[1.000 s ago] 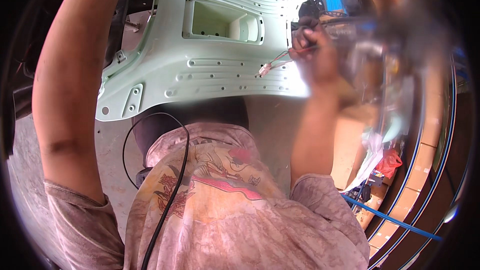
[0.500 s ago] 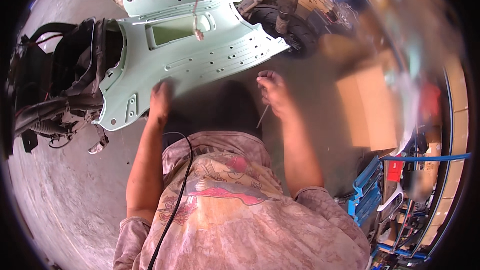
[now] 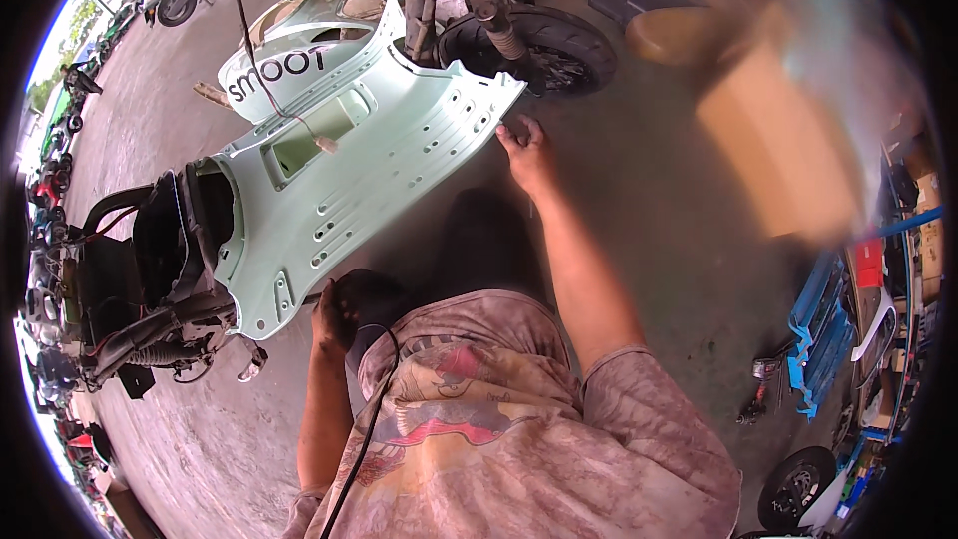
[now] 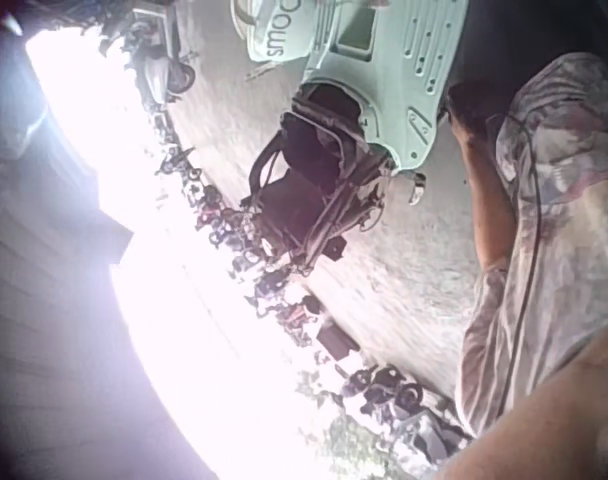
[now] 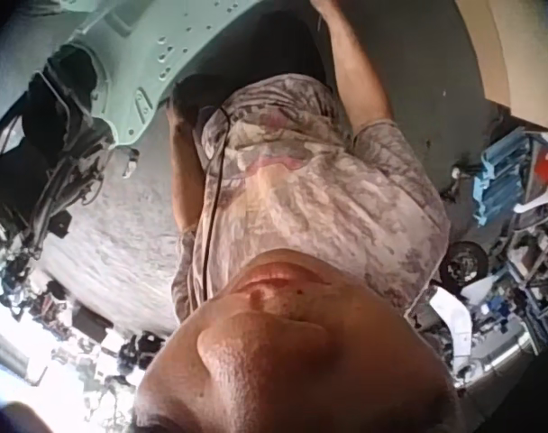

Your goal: The person reaches into the storage area of a scooter to handle components, then picks up a tool and uses it to fasten a screw on a plastic scooter panel. The person then returns to the storage area to handle wires and parts.

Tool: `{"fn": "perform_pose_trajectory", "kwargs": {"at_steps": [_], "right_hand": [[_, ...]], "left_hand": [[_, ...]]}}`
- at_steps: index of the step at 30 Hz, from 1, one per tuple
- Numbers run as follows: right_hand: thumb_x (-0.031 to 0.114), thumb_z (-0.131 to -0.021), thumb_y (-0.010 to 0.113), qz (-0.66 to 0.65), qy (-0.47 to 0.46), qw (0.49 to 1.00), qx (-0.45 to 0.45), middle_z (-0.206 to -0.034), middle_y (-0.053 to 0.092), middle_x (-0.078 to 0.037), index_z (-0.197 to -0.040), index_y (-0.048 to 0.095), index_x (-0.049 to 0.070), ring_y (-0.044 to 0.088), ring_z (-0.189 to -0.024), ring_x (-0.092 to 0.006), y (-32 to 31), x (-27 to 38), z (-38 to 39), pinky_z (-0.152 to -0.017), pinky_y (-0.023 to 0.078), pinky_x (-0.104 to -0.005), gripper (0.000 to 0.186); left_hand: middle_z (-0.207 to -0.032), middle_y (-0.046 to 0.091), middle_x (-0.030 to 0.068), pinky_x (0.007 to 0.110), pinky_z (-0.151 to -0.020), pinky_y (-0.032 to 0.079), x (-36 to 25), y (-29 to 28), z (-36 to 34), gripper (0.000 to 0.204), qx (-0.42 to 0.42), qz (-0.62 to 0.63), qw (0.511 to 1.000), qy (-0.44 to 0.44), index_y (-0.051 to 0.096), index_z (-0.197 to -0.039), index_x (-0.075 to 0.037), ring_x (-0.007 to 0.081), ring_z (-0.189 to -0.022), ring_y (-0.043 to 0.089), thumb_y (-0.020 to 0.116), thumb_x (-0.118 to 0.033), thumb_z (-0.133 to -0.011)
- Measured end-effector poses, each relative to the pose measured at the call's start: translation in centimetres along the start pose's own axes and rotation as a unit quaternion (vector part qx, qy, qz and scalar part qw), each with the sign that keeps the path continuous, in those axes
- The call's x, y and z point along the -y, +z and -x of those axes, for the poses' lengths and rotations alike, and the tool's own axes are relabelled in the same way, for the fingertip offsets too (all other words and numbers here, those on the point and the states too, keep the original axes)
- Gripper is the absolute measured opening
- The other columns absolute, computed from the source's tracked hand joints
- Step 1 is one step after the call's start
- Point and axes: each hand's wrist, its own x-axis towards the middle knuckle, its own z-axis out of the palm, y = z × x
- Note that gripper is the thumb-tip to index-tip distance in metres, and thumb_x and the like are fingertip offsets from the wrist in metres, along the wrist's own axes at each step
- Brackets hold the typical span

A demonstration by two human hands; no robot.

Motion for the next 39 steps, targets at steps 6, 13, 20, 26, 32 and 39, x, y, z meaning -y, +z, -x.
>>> {"fn": "perform_pose_trajectory", "kwargs": {"at_steps": [6,13,20,26,32,39], "right_hand": [[0.052,-0.086,0.061,0.064,-0.064,0.996,0.024,-0.088,0.064,-0.017,-0.111,0.063,0.001,0.06,-0.087,-0.0297,0.3,3.2,-2.8,-0.079,0.046,-0.0378,0.057],[0.062,-0.088,0.049,0.12,-0.066,0.99,0.027,-0.105,0.064,-0.025,-0.113,0.063,0.004,0.057,-0.101,-0.0426,0.7,2.5,-3.2,-0.087,0.045,-0.0467,0.065],[0.056,-0.091,0.05,0.133,-0.022,0.988,0.073,-0.108,0.063,-0.025,-0.117,0.061,0.003,0.058,-0.104,-0.0423,0.6,3.4,-3.5,-0.089,0.045,-0.0453,0.06],[0.063,-0.087,0.052,0.101,-0.022,0.992,0.069,-0.108,0.063,-0.025,-0.116,0.061,0.002,0.058,-0.106,-0.0412,0.0,3.1,-3.4,-0.091,0.044,-0.0454,0.068],[0.057,-0.086,0.059,0.076,0.017,0.986,0.145,-0.102,0.066,-0.023,-0.115,0.061,-0.002,0.062,-0.1,-0.0367,0.0,2.6,-2.5,-0.087,0.046,-0.0402,0.065],[0.06,-0.086,0.057,0.101,0.053,0.987,0.117,-0.096,0.066,-0.023,-0.109,0.061,-0.005,0.062,-0.096,-0.0361,0.8,2.2,-1.6,-0.085,0.046,-0.0402,0.069]], "left_hand": [[-0.07,0.038,-0.0015,0.029,-0.054,0.034,0.7,0.9,-1.2,0.024,-0.009,0.063,0.998,0.03,0.057,-0.097,-0.012,0.0117,-0.058,0.038,0.048,-0.035,-0.098],[-0.07,0.037,-0.0009,0.029,-0.053,0.034,0.4,1.9,-0.5,0.027,-0.029,0.031,0.996,0.077,0.05,-0.086,-0.012,0.0127,-0.059,0.037,0.045,-0.036,-0.099],[-0.071,0.037,-0.0004,0.029,-0.054,0.036,0.2,2.3,-0.9,0.028,-0.077,0.001,0.994,0.077,0.052,-0.09,-0.011,0.0126,-0.06,0.038,0.045,-0.037,-0.099],[-0.07,0.036,-0.0009,0.027,-0.054,0.034,-0.1,3.2,-0.2,0.039,-0.054,0.024,0.995,0.084,0.055,-0.121,-0.003,0.0104,-0.06,0.037,0.041,-0.034,-0.101],[-0.066,0.031,-0.0019,0.026,-0.054,0.031,-0.5,3.5,0.2,0.041,-0.061,0.044,0.994,0.077,0.053,-0.121,-0.001,0.0096,-0.057,0.033,0.039,-0.033,-0.101],[-0.065,0.03,-0.002,0.026,-0.053,0.03,-0.6,4.6,0.2,0.033,-0.077,0.059,0.993,0.066,0.055,-0.107,-0.006,0.0098,-0.056,0.032,0.04,-0.035,-0.101]]}}
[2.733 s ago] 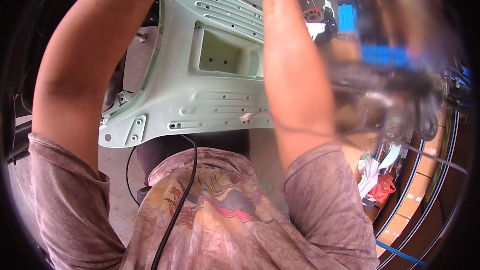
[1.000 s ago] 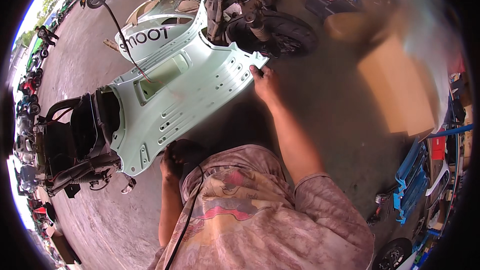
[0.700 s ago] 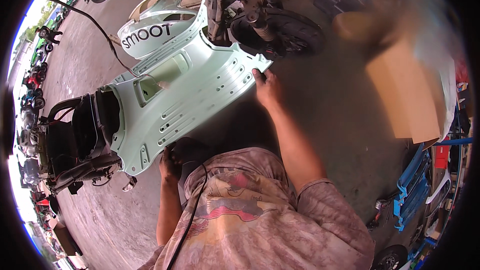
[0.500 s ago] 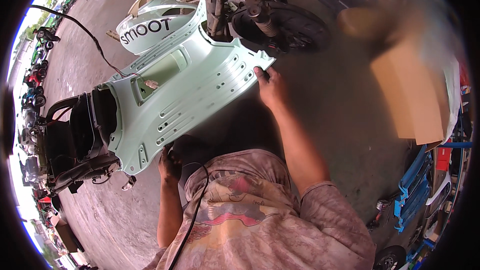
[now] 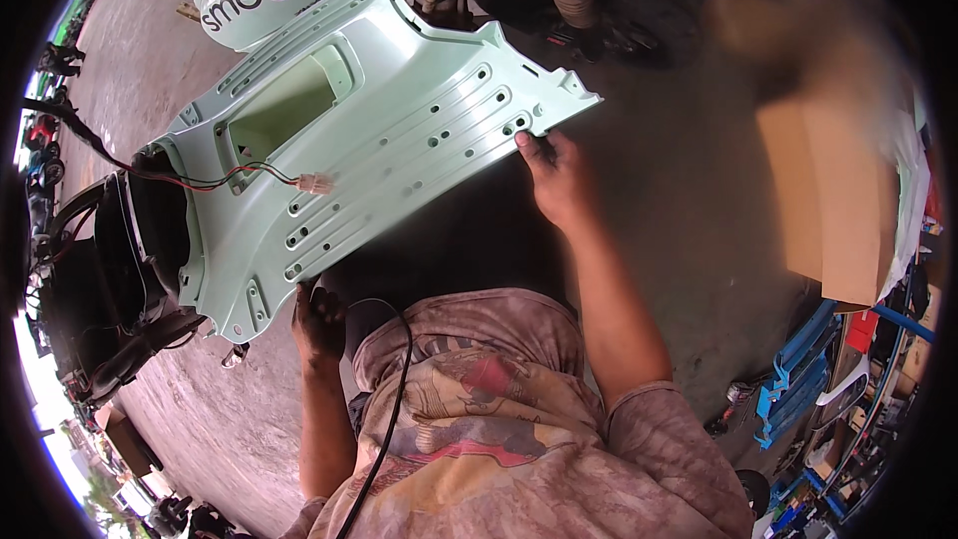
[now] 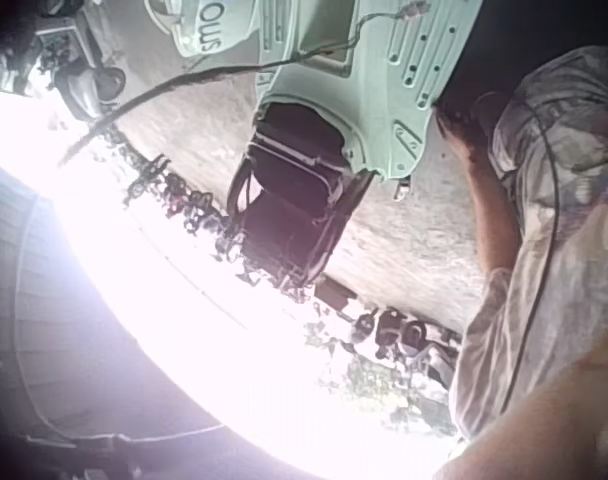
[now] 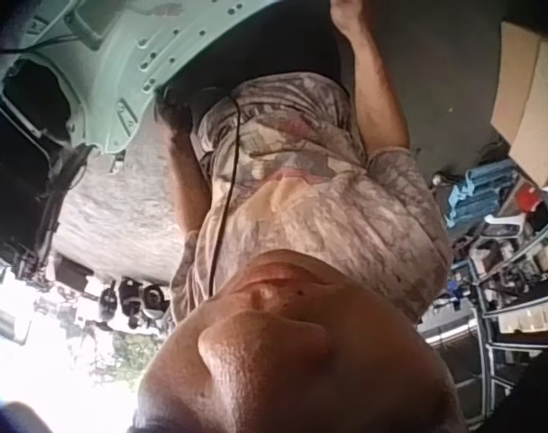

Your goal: The person reaches into the storage area of a scooter to handle components, then picks up a tool and uses it to fasten a screw on a plastic scooter panel. The person then returns to the storage area to handle wires and parts.

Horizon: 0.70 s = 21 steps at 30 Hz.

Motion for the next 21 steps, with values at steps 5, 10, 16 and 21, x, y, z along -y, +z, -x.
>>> {"fn": "perform_pose_trajectory", "kwargs": {"at_steps": [5,10,16,21], "right_hand": [[0.065,-0.084,0.056,0.056,0.053,0.997,0.001,-0.1,0.064,-0.025,-0.109,0.06,-0.006,0.061,-0.099,-0.0364,0.0,0.6,-0.1,-0.087,0.046,-0.0417,0.075],[0.068,-0.082,0.056,0.016,0.084,0.995,0.052,-0.103,0.062,-0.027,-0.108,0.06,-0.008,0.06,-0.101,-0.0369,0.2,0.8,-0.4,-0.089,0.045,-0.043,0.08],[0.067,-0.082,0.057,0.086,0.072,0.994,-0.009,-0.096,0.063,-0.025,-0.105,0.061,-0.009,0.06,-0.093,-0.0345,0.3,-0.1,-0.1,-0.085,0.046,-0.0419,0.079],[0.067,-0.082,0.057,0.091,0.119,0.988,0.029,-0.094,0.063,-0.025,-0.103,0.061,-0.009,0.061,-0.093,-0.0362,-0.2,0.2,-0.6,-0.085,0.046,-0.0422,0.078]], "left_hand": [[-0.065,0.031,-0.0012,0.026,-0.052,0.03,0.1,-0.4,-0.2,0.029,0.002,0.027,0.999,-0.017,0.045,-0.085,-0.012,0.0105,-0.056,0.032,0.039,-0.035,-0.101],[-0.065,0.031,-0.0006,0.027,-0.051,0.03,-0.2,0.0,0.1,0.03,-0.026,0.004,1.0,-0.008,0.045,-0.086,-0.011,0.0107,-0.054,0.031,0.039,-0.035,-0.101],[-0.063,0.029,-0.0007,0.026,-0.05,0.029,0.1,0.1,-0.2,0.029,-0.001,0.011,1.0,0.005,0.048,-0.09,-0.01,0.0108,-0.054,0.03,0.041,-0.036,-0.101],[-0.063,0.029,-0.0005,0.026,-0.049,0.029,-0.1,0.6,-0.2,0.031,-0.004,0.016,1.0,-0.009,0.045,-0.084,-0.011,0.0109,-0.054,0.03,0.04,-0.036,-0.101]]}}
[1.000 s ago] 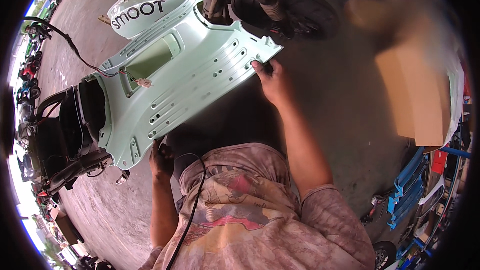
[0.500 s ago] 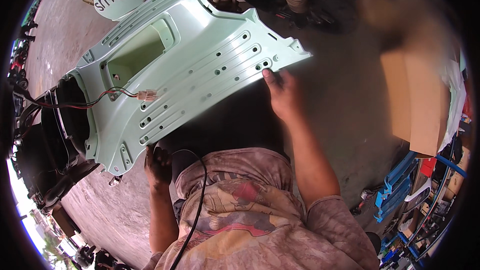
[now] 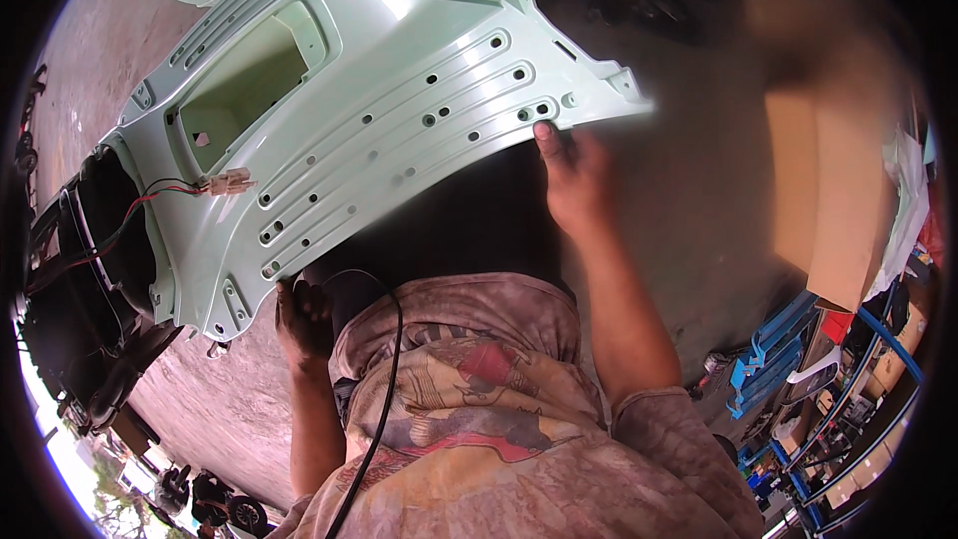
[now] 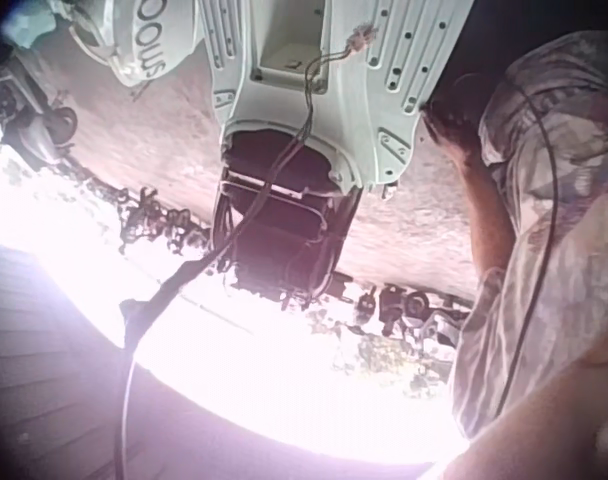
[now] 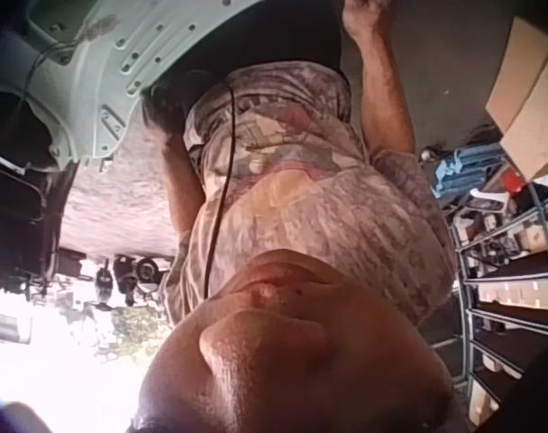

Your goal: The person reaches into the storage area of a scooter to handle components, then picks up a tool and uses it to fasten a screw on a plastic scooter panel. The person then returns to the storage area to handle wires and parts.

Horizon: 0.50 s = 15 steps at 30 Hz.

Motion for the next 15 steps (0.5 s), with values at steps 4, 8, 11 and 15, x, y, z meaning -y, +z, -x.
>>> {"fn": "perform_pose_trajectory", "kwargs": {"at_steps": [4,8,11,15], "right_hand": [[0.066,-0.083,0.056,0.011,-0.067,0.997,-0.02,-0.099,0.062,-0.027,-0.104,0.061,-0.009,0.06,-0.096,-0.0388,0.2,0.2,0.4,-0.087,0.045,-0.043,0.079],[0.068,-0.083,0.054,0.022,-0.01,1.0,-0.009,-0.122,0.053,-0.032,-0.121,0.053,-0.012,0.049,-0.118,-0.0421,0.8,-2.9,-1.4,-0.102,0.037,-0.0449,0.088],[0.055,-0.085,0.063,0.023,-0.089,0.992,-0.082,-0.08,0.06,-0.008,-0.09,0.063,-0.002,0.054,-0.076,-0.0182,1.1,-3.8,-2.3,-0.074,0.044,-0.0323,0.057],[0.055,-0.087,0.061,0.015,-0.135,0.988,-0.068,-0.09,0.064,-0.01,-0.101,0.063,-0.005,0.057,-0.086,-0.0183,1.2,-4.7,-3.7,-0.081,0.044,-0.0318,0.061]], "left_hand": [[-0.063,0.029,-0.0004,0.026,-0.05,0.029,0.0,-0.9,0.3,0.031,-0.007,-0.001,1.0,-0.002,0.043,-0.082,-0.011,0.011,-0.054,0.03,0.04,-0.035,-0.102],[-0.064,0.03,-0.0011,0.026,-0.052,0.03,-0.3,0.1,0.3,0.03,-0.014,-0.006,1.0,-0.008,0.049,-0.09,-0.009,0.0106,-0.055,0.03,0.039,-0.035,-0.102],[-0.066,0.033,-0.0006,0.026,-0.052,0.03,0.2,-0.7,0.1,0.029,0.014,0.038,0.999,-0.001,0.053,-0.095,-0.008,0.011,-0.055,0.031,0.04,-0.033,-0.101],[-0.074,0.046,0.0023,0.03,-0.062,0.043,0.1,-2.5,0.5,0.02,0.034,-0.282,0.94,0.191,0.054,-0.1,-0.005,0.0159,-0.059,0.042,0.043,-0.021,-0.099]]}}
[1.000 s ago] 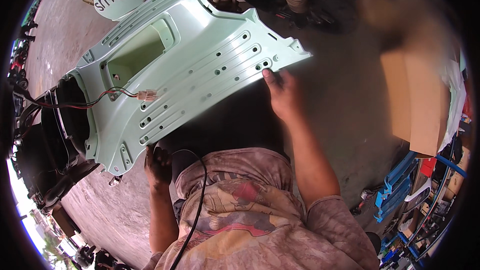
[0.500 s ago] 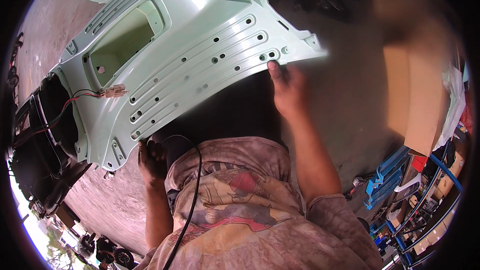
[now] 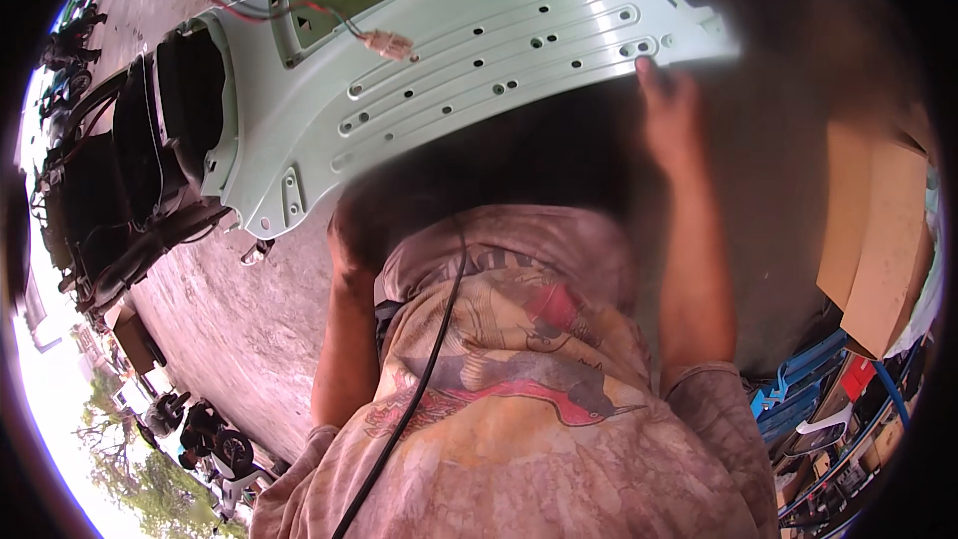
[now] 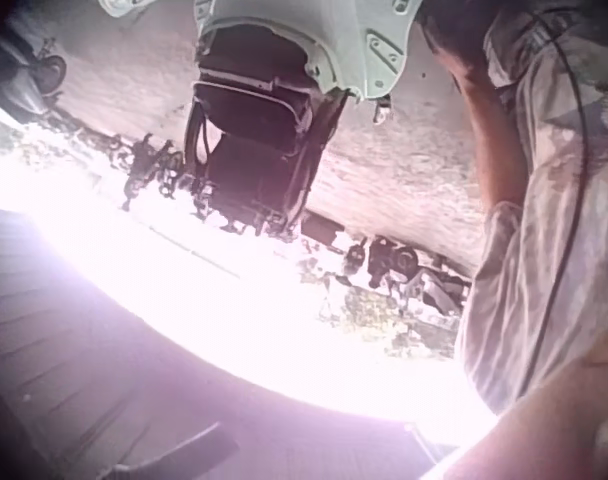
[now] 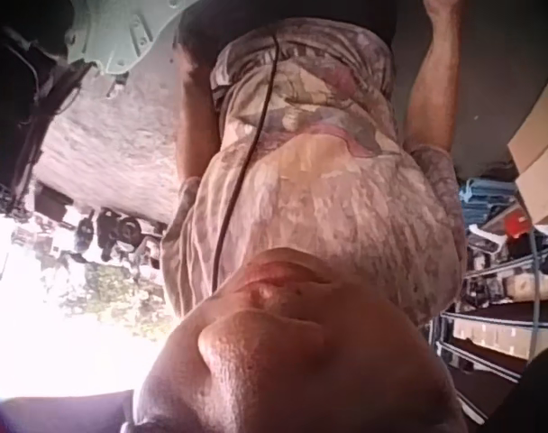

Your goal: The person reaches into the storage area of a scooter to handle components, then picks up a tool and uses it to fasten a screw on a plastic scooter panel. The person then returns to the storage area to handle wires and parts.

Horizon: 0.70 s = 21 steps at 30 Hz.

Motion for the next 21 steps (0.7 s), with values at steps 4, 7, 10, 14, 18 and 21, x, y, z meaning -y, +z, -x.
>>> {"fn": "perform_pose_trajectory", "kwargs": {"at_steps": [4,7,10,14,18,21], "right_hand": [[0.053,-0.087,0.061,0.049,-0.073,0.996,0.009,-0.115,0.061,-0.017,-0.127,0.051,-0.004,0.057,-0.103,-0.0244,-0.3,-0.5,0.7,-0.092,0.042,-0.0341,0.07],[0.051,-0.086,0.063,0.034,-0.02,0.998,0.042,-0.114,0.059,-0.015,-0.136,0.043,0.003,0.056,-0.103,-0.0248,-1.9,3.2,4.3,-0.091,0.043,-0.0354,0.072],[0.049,-0.086,0.065,0.0,-0.017,0.997,0.071,-0.107,0.059,-0.012,-0.139,0.042,0.008,0.056,-0.1,-0.0235,-3.0,1.7,6.4,-0.09,0.043,-0.0358,0.071],[0.047,-0.085,0.066,-0.005,-0.024,0.999,0.049,-0.104,0.058,-0.01,-0.139,0.044,0.011,0.055,-0.098,-0.0223,-4.8,-2.0,9.3,-0.089,0.043,-0.0359,0.068],[0.045,-0.087,0.065,-0.008,0.006,0.998,0.061,-0.117,0.054,-0.014,-0.139,0.041,0.01,0.052,-0.109,-0.026,-7.5,-3.4,11.8,-0.095,0.041,-0.038,0.067],[0.044,-0.089,0.062,-0.039,0.04,0.992,0.116,-0.137,0.046,-0.022,-0.141,0.035,0.004,0.046,-0.126,-0.0313,-7.7,0.2,14.7,-0.104,0.038,-0.0403,0.07]], "left_hand": [[-0.107,0.056,0.007,0.035,-0.086,0.048,0.7,-1.6,1.6,0.025,0.075,-0.47,0.86,0.187,0.056,-0.114,-0.011,0.0245,-0.1,0.052,0.052,-0.017,-0.091],[-0.12,0.058,0.0072,0.035,-0.095,0.046,4.0,-4.2,2.7,0.029,0.076,-0.086,0.992,0.06,0.059,-0.117,-0.016,0.0267,-0.12,0.051,0.054,-0.017,-0.088],[-0.119,0.059,0.0046,0.035,-0.097,0.046,6.2,-6.1,3.4,0.026,0.095,0.217,0.971,0.02,0.061,-0.113,-0.016,0.026,-0.123,0.049,0.052,-0.015,-0.089],[-0.099,0.054,0.0084,0.035,-0.079,0.051,3.2,-6.0,4.2,0.029,0.021,-0.23,0.948,0.22,0.054,-0.115,0.005,0.02,-0.086,0.052,0.041,-0.003,-0.09],[-0.077,0.051,0.0069,0.031,-0.067,0.051,-0.3,-3.5,4.3,0.028,-0.058,0.072,0.991,0.097,0.057,-0.108,0.006,0.0158,-0.062,0.048,0.041,-0.003,-0.087],[-0.063,0.053,0.0124,0.04,-0.061,0.05,-1.1,-4.5,1.6,0.038,-0.029,-0.059,0.984,0.167,0.052,-0.121,0.002,0.0253,-0.054,0.053,0.046,-0.01,-0.085]]}}
